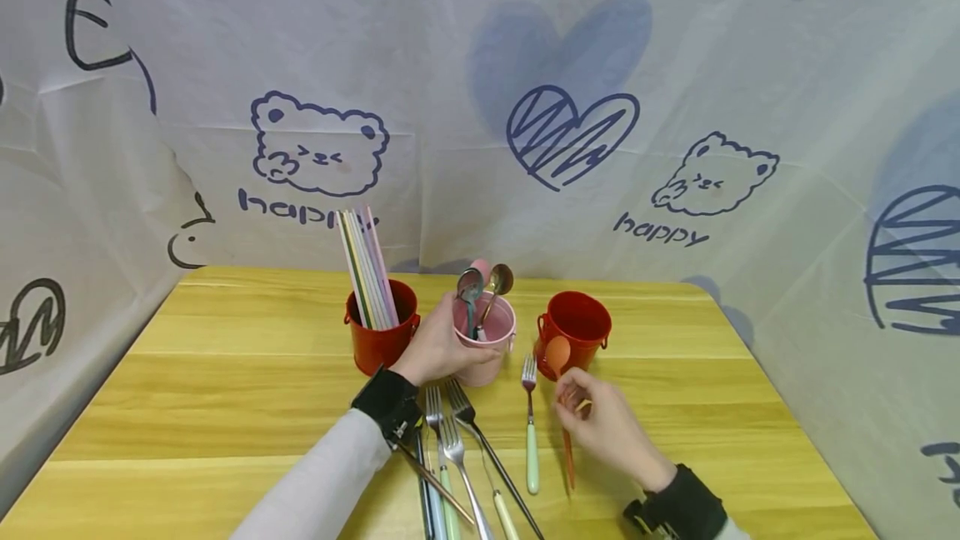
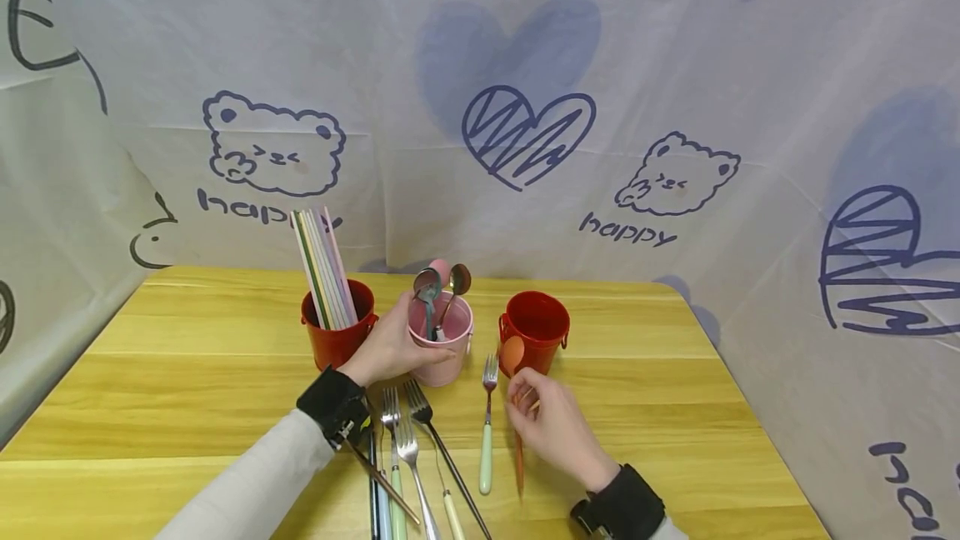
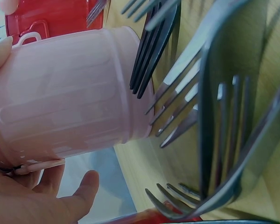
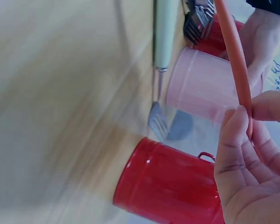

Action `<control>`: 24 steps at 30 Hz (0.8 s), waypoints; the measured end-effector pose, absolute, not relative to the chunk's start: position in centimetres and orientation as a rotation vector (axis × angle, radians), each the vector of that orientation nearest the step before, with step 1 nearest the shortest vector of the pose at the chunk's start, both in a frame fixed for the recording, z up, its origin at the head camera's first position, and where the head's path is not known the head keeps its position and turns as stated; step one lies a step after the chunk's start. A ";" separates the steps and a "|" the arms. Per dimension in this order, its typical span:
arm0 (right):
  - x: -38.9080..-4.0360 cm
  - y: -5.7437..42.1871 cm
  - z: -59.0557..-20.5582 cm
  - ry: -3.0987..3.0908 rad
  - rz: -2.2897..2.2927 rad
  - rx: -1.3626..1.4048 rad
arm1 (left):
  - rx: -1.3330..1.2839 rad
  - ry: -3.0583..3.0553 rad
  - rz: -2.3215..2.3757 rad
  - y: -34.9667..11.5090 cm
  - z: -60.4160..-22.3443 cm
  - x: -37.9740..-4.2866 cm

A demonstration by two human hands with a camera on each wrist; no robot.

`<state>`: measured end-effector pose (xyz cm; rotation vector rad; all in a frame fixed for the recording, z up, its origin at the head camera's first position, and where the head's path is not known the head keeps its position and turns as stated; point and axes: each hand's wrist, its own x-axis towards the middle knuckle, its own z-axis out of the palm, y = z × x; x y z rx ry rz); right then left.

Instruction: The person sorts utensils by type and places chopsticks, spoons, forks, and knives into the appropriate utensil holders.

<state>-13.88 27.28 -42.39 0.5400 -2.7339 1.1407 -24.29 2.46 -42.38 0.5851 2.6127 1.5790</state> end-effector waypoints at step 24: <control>-15.9 22.5 -35.2 -2.295 1.249 0.566 | 0.578 2.621 1.555 2.4 -42.1 -24.4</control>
